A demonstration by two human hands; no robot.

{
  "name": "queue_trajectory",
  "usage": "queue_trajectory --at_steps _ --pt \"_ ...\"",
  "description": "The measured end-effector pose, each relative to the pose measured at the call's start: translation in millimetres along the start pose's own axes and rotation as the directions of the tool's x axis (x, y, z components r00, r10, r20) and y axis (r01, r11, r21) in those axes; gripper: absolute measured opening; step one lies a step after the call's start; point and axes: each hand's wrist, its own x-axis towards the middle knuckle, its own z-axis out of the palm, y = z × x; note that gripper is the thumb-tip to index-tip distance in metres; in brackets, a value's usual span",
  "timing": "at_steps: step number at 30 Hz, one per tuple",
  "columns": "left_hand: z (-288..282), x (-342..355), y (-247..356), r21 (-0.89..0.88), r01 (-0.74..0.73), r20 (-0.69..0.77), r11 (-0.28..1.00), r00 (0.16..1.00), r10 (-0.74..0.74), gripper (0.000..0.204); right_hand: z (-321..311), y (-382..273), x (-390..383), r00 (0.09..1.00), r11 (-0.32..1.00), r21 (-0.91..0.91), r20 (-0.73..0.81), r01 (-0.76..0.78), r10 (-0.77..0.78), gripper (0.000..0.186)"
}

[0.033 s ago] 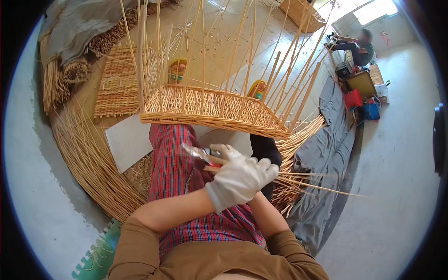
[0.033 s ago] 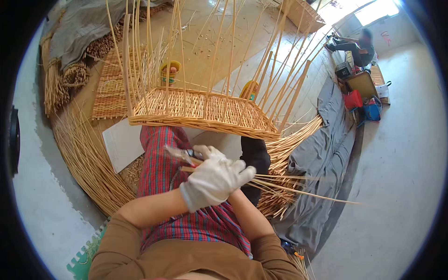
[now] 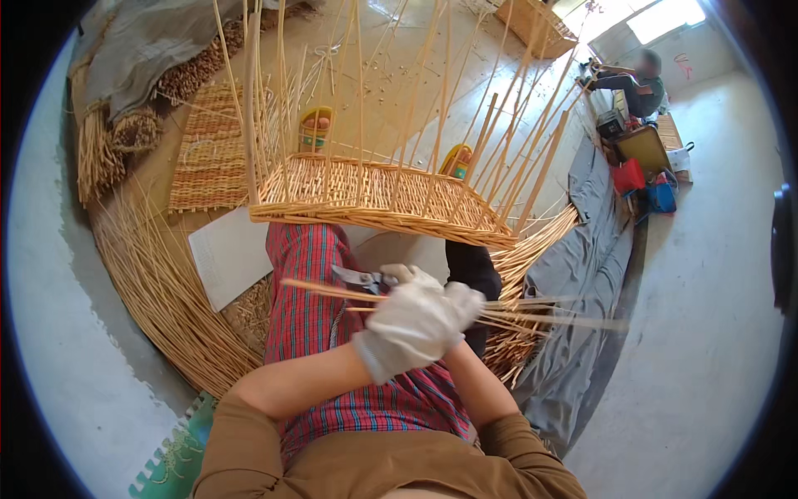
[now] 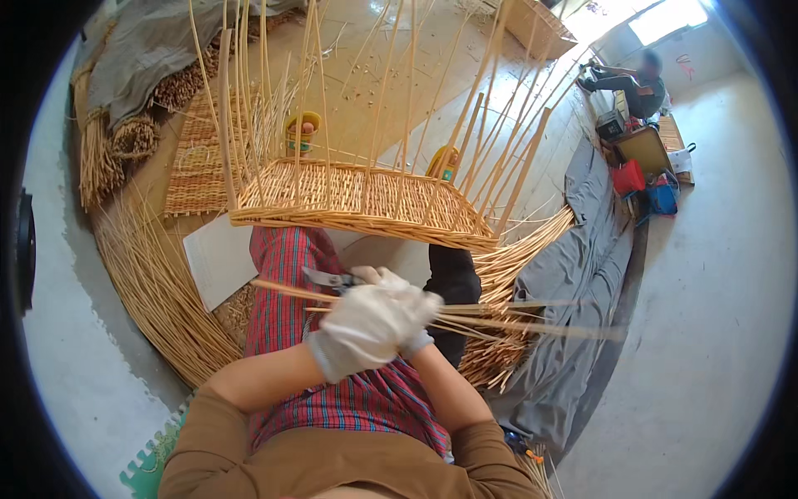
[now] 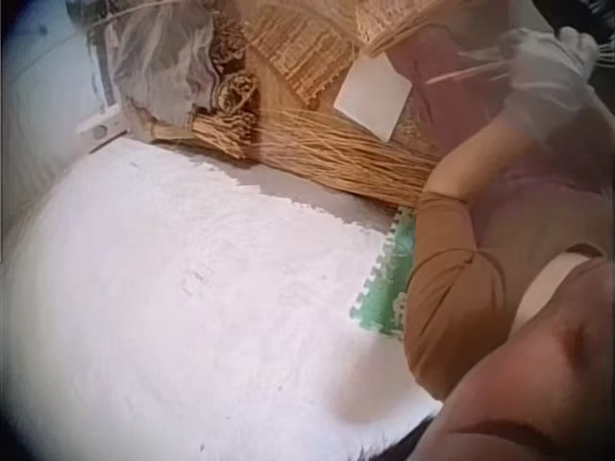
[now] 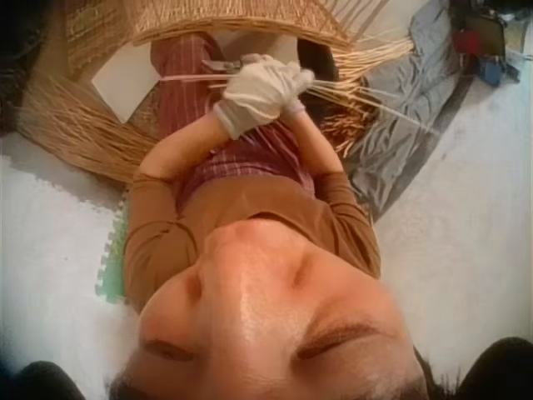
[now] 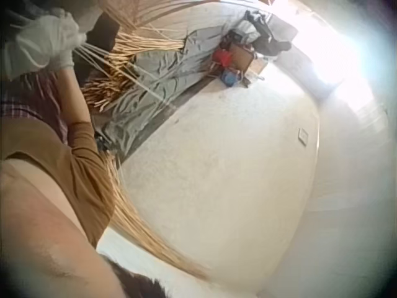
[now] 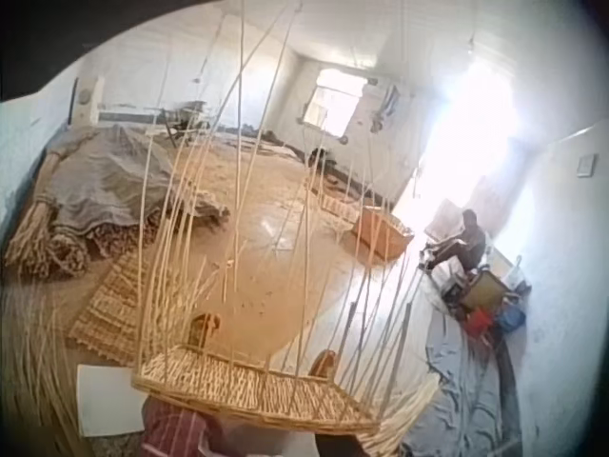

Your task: Weaving a wicker basket using hands and pliers to trim willow sticks.

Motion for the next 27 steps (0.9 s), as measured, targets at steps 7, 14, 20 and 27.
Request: queue_trajectory --at_steps 7,14,20,27 --pt "122 -151 -250 -0.93 -0.263 -0.364 0.257 0.551 -0.752 0.04 -82 111 -46 0.882 0.876 -0.151 -0.203 -0.457 0.425 0.024" --pt "264 -373 -301 -0.03 0.904 0.271 0.427 0.419 -0.866 0.059 -160 219 22 0.558 0.744 0.395 -0.494 -0.539 0.667 0.023" --pt "152 -250 -195 -0.867 0.494 0.28 0.06 0.584 -0.762 0.029 -189 179 53 0.847 0.566 0.753 -0.021 -0.336 0.53 0.012" --pt "-36 -93 -12 -0.997 -0.041 -0.036 -0.062 0.996 -0.083 0.032 -147 26 -17 0.969 0.488 0.842 0.246 -0.231 0.034 0.036"
